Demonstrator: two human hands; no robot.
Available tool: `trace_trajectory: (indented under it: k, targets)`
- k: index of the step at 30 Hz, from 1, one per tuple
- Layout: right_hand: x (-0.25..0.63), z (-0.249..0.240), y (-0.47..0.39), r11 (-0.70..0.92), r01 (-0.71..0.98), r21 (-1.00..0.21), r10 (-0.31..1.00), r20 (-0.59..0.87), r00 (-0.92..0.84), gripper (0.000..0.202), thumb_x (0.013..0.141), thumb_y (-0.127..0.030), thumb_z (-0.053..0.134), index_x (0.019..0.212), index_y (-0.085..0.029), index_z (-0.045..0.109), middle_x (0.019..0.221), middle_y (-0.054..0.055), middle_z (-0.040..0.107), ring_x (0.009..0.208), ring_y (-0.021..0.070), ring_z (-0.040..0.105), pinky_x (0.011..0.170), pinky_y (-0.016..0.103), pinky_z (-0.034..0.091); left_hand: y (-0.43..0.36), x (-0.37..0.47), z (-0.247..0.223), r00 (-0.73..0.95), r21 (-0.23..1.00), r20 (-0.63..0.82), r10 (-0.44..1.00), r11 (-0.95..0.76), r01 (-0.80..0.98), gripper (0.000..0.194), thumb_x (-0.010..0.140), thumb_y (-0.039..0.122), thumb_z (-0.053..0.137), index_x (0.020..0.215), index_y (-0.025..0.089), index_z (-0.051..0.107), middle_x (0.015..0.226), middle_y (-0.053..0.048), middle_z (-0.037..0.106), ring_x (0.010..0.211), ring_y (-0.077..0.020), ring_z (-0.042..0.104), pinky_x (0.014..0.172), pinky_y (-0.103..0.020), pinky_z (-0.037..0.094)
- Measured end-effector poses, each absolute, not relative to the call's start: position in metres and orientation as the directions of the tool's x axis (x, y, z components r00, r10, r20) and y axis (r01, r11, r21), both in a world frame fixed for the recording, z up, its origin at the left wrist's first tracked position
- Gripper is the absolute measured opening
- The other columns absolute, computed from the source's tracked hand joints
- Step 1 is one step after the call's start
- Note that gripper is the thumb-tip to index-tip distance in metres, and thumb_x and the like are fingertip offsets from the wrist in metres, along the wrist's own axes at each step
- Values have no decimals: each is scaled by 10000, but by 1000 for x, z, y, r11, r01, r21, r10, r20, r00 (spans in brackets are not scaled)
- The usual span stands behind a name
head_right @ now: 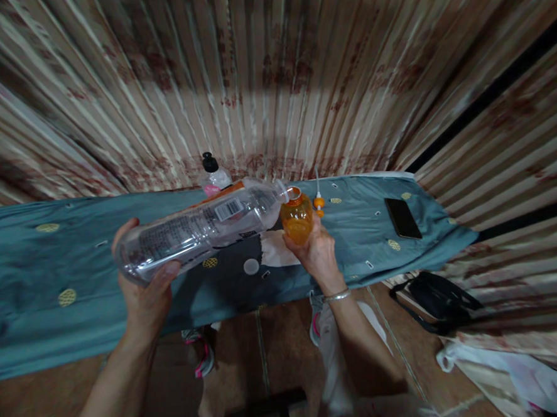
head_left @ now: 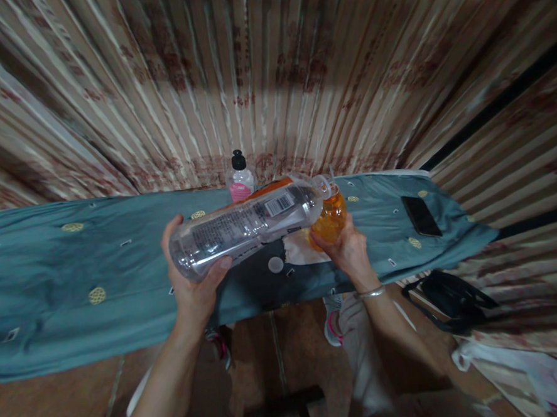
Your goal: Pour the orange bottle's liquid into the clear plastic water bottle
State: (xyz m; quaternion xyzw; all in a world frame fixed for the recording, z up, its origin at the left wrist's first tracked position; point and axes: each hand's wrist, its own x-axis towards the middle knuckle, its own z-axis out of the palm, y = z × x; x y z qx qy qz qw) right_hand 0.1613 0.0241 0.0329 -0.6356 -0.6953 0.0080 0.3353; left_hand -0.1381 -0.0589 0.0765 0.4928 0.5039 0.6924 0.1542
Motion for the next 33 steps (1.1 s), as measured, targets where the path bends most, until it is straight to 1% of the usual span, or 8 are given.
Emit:
trace_trajectory:
  k: [3, 6, 12, 18, 26, 30, 33]
  targets:
    - [162, 33, 24, 201, 879, -433, 888, 460, 24, 821, 901, -759, 637, 1393, -109, 544, 1028, 191, 815, 877, 336, 799, 743, 409, 615, -59, -137, 78, -467, 848, 530, 708, -437, 300, 913, 722, 644, 904, 1486, 292, 547, 1185, -75, 713, 1033, -287, 710, 922, -460, 626]
    - [162, 32, 25, 209, 875, -438, 884, 467, 23, 845, 900, -774, 623, 1400, -98, 542, 1040, 198, 817, 890, 339, 803, 757, 418, 620, -60, -138, 76, -472, 852, 524, 709, -424, 308, 917, 717, 642, 903, 1485, 291, 545, 1173, -75, 706, 1016, -282, 700, 919, -459, 619]
    - [163, 32, 25, 177, 874, -452, 900, 435, 42, 866, 872, -761, 668, 1420, -104, 534, 1036, 192, 819, 873, 342, 799, 753, 419, 615, -61, -140, 74, -480, 865, 501, 720, -436, 249, 930, 696, 625, 935, 1486, 304, 564, 1145, -60, 693, 980, -268, 672, 897, -436, 605]
    - [161, 33, 24, 165, 881, -443, 901, 431, 48, 880, 879, -772, 645, 1443, -108, 526, 1016, 176, 819, 855, 330, 794, 736, 401, 608, -60, -139, 75, -477, 852, 523, 706, -432, 294, 929, 706, 669, 910, 1485, 305, 558, 1158, -72, 694, 1011, -288, 691, 926, -468, 614]
    - [161, 34, 25, 165, 876, -453, 909, 415, 43, 921, 873, -792, 624, 1464, -95, 510, 1058, 200, 816, 878, 341, 795, 733, 410, 610, -61, -140, 73, -481, 860, 511, 712, -434, 270, 928, 697, 625, 933, 1488, 310, 564, 1163, -61, 693, 1000, -266, 677, 914, -429, 602]
    - [160, 35, 25, 156, 877, -455, 908, 415, 53, 899, 881, -792, 622, 1446, -100, 518, 1043, 194, 815, 897, 341, 797, 757, 411, 612, -60, -140, 72, -471, 856, 516, 715, -425, 294, 934, 713, 644, 908, 1503, 309, 539, 1204, -77, 689, 1027, -286, 690, 930, -462, 614]
    - [159, 36, 24, 161, 871, -464, 907, 417, 55, 891, 883, -782, 625, 1449, -103, 520, 1042, 190, 815, 899, 340, 797, 765, 413, 613, -60, -141, 70, -463, 853, 522, 717, -419, 313, 924, 730, 621, 898, 1516, 319, 517, 1227, -81, 683, 1055, -297, 696, 956, -486, 619]
